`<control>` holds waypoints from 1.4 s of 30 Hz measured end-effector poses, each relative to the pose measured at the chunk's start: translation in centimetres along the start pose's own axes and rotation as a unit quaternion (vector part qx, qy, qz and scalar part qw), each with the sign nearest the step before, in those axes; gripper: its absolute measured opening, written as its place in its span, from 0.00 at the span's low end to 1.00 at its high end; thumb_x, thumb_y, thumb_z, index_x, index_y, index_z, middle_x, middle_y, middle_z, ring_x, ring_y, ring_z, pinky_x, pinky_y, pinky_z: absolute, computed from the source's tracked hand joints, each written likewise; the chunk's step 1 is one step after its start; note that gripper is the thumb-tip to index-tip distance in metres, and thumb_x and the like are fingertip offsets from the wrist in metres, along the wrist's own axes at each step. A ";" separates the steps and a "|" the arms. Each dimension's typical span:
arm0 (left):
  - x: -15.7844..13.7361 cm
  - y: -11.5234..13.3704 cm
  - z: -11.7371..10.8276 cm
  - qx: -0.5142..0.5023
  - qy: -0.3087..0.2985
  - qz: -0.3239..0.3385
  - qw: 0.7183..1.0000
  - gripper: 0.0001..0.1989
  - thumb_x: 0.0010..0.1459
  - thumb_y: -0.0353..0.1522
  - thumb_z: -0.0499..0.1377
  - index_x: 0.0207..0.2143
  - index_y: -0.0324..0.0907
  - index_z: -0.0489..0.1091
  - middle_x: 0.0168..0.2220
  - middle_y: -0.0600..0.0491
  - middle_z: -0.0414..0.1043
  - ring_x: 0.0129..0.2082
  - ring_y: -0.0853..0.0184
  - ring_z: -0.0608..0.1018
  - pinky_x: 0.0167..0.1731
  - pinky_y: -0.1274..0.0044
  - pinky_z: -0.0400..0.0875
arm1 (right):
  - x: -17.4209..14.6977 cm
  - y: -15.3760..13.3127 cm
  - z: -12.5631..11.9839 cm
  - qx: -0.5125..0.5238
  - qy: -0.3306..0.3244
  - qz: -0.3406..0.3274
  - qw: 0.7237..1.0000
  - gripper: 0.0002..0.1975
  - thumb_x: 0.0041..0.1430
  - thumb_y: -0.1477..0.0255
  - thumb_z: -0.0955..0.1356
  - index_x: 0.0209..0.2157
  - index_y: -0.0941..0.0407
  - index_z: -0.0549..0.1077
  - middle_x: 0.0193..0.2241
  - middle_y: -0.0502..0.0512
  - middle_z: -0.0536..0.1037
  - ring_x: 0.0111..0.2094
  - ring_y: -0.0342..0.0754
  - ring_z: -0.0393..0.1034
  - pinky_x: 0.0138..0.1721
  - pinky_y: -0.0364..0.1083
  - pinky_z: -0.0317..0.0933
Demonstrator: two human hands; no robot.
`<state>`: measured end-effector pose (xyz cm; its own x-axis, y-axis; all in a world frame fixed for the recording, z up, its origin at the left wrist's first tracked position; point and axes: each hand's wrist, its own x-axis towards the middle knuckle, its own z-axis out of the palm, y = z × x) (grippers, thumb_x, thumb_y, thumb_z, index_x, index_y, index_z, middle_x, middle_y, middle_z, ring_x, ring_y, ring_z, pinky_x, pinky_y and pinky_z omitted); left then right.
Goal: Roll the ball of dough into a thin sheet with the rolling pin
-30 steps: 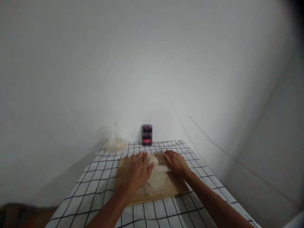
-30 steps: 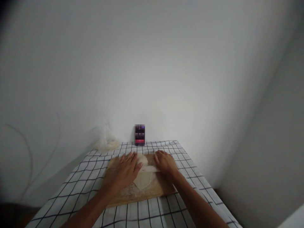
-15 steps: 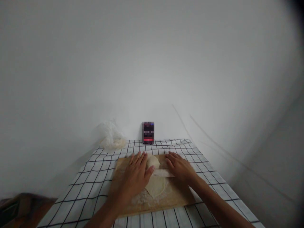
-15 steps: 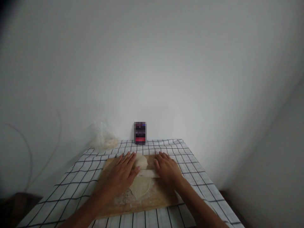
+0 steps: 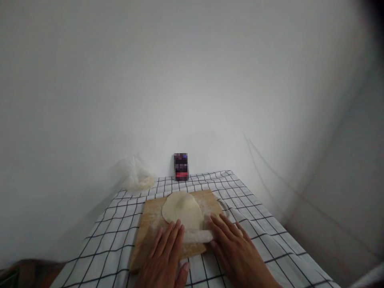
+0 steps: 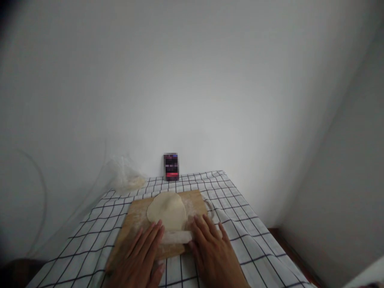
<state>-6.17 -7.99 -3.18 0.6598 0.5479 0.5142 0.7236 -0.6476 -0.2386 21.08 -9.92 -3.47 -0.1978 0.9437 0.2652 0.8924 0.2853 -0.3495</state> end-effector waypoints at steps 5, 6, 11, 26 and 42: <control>-1.2 -0.1 0.6 -0.017 -0.009 0.006 1.000 0.39 0.70 0.44 0.49 0.75 0.46 0.32 0.71 0.49 0.57 0.65 0.54 0.70 0.60 0.63 0.71 | -0.5 0.2 0.1 0.003 -0.003 -0.013 1.000 0.28 0.72 0.54 0.58 0.71 0.36 0.55 0.71 0.42 0.57 0.72 0.62 0.49 0.71 0.69 0.41; -1.0 -0.1 0.6 -0.017 -0.007 0.005 1.000 0.40 0.70 0.43 0.50 0.75 0.45 0.32 0.71 0.48 0.57 0.66 0.54 0.69 0.60 0.63 0.71 | -0.1 0.2 -0.1 -0.003 -0.005 -0.010 1.000 0.28 0.73 0.53 0.58 0.71 0.37 0.56 0.71 0.42 0.57 0.72 0.61 0.48 0.71 0.69 0.41; 1.2 -0.2 0.7 -0.029 0.018 -0.039 0.999 0.34 0.71 0.39 0.50 0.74 0.42 0.44 0.71 0.47 0.56 0.68 0.54 0.66 0.63 0.61 0.68 | 4.1 -0.1 -1.2 -0.044 -0.007 0.001 0.999 0.27 0.75 0.55 0.54 0.70 0.43 0.60 0.71 0.47 0.58 0.74 0.59 0.44 0.70 0.67 0.44; 7.7 -3.9 4.9 -0.040 0.011 -0.154 0.987 0.26 0.73 0.39 0.46 0.64 0.33 0.65 0.66 0.38 0.66 0.70 0.49 0.62 0.67 0.52 0.60 | 13.6 1.0 -1.2 -0.080 -0.045 0.025 0.995 0.25 0.75 0.62 0.54 0.67 0.50 0.65 0.71 0.58 0.60 0.72 0.61 0.49 0.65 0.65 0.55; 0.8 0.8 1.8 -0.034 0.061 -0.045 0.997 0.37 0.70 0.45 0.51 0.74 0.41 0.43 0.71 0.45 0.57 0.68 0.51 0.66 0.63 0.60 0.68 | 2.2 -0.3 -0.3 -0.046 -0.004 0.016 0.999 0.26 0.75 0.56 0.53 0.70 0.40 0.59 0.70 0.46 0.60 0.72 0.58 0.49 0.70 0.68 0.42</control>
<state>-4.65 -7.13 -4.44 0.5604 0.5389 0.6289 0.7605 -0.6355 -0.1331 20.51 -7.96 -2.53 -0.1711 0.9534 0.2483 0.9316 0.2386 -0.2742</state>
